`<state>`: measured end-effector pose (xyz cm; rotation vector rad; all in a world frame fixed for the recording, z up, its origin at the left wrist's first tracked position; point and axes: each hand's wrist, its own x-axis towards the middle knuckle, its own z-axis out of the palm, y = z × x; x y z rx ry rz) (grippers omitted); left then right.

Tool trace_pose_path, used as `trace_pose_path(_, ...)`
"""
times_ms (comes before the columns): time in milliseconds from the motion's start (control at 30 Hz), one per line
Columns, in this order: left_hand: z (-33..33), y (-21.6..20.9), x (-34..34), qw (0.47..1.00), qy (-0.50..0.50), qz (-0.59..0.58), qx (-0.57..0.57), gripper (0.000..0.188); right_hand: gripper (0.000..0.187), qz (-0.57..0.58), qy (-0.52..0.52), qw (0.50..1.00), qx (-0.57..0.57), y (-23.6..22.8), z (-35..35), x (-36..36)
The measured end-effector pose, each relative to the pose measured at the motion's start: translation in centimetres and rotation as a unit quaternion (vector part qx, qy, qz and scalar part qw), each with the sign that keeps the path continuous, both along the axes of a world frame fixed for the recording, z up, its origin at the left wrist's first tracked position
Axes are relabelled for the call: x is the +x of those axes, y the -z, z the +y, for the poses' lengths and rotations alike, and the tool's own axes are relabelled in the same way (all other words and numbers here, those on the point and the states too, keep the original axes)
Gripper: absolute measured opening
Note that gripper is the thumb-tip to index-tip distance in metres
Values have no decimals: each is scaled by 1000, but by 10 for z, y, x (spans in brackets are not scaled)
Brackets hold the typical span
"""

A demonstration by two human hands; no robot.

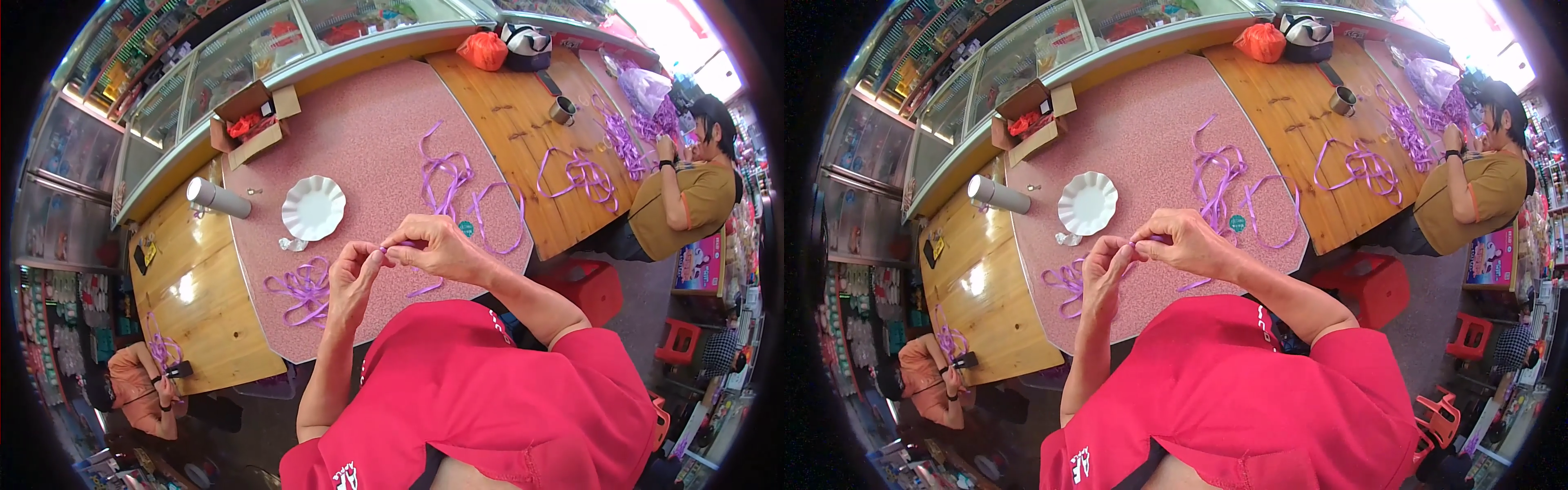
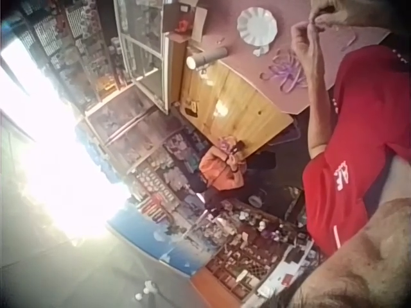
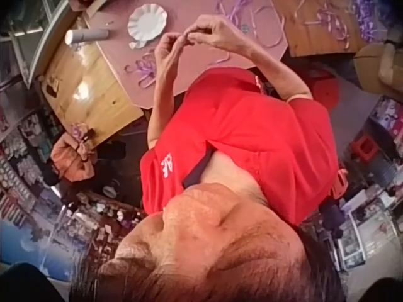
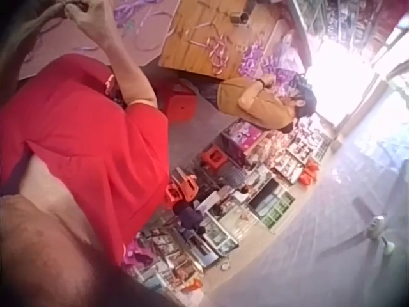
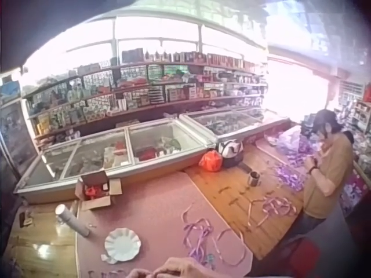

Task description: Tying and manipulating purple plastic ribbons to create decorative items at a workstation.

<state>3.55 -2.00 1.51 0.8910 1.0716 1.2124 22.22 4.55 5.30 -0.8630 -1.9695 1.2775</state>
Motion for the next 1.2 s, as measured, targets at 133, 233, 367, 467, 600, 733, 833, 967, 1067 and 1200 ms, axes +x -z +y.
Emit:
trace_pose_path(133, -2, 0, 1, 1000, -3, -24, -2, 14, 15, -34, 8, 999, 18, -13, -3, -3)
trace_pose_path(233, -3, 2, 3, 999, -2, -50, 3, 15, 14, -62, 24, 998, 17, -16, -5, -4)
trace_pose_path(367, -5, -2, 0, 998, -10, -57, -5, 15, 14, -61, 11, 998, 4, -21, -6, -5)
trace_pose_path(467, -5, -3, 0, 998, -13, -67, -12, 16, 13, -54, -8, 998, 30, -16, -3, -5)
trace_pose_path(600, -3, -3, 0, 997, -14, -80, -10, 15, 13, -19, 5, 1000, 1, -11, -4, -7)
trace_pose_path(733, -4, -2, 0, 998, -9, -58, -16, 14, 12, -76, 8, 997, 10, -19, -5, -9)
trace_pose_path(833, -4, 0, -4, 998, -2, -64, -14, 15, 11, -86, -11, 994, 62, -13, -1, -6)
trace_pose_path(967, -2, -1, -4, 998, 3, -68, -13, 15, 11, -42, 15, 999, 21, -17, -2, -7)
trace_pose_path(1067, -1, 0, -3, 998, 8, -59, -12, 15, 13, -60, 6, 998, 1, -17, 0, -7)
trace_pose_path(1200, 2, 2, -5, 997, -6, -81, -14, 14, 13, -71, -4, 996, 58, -16, 1, -12)
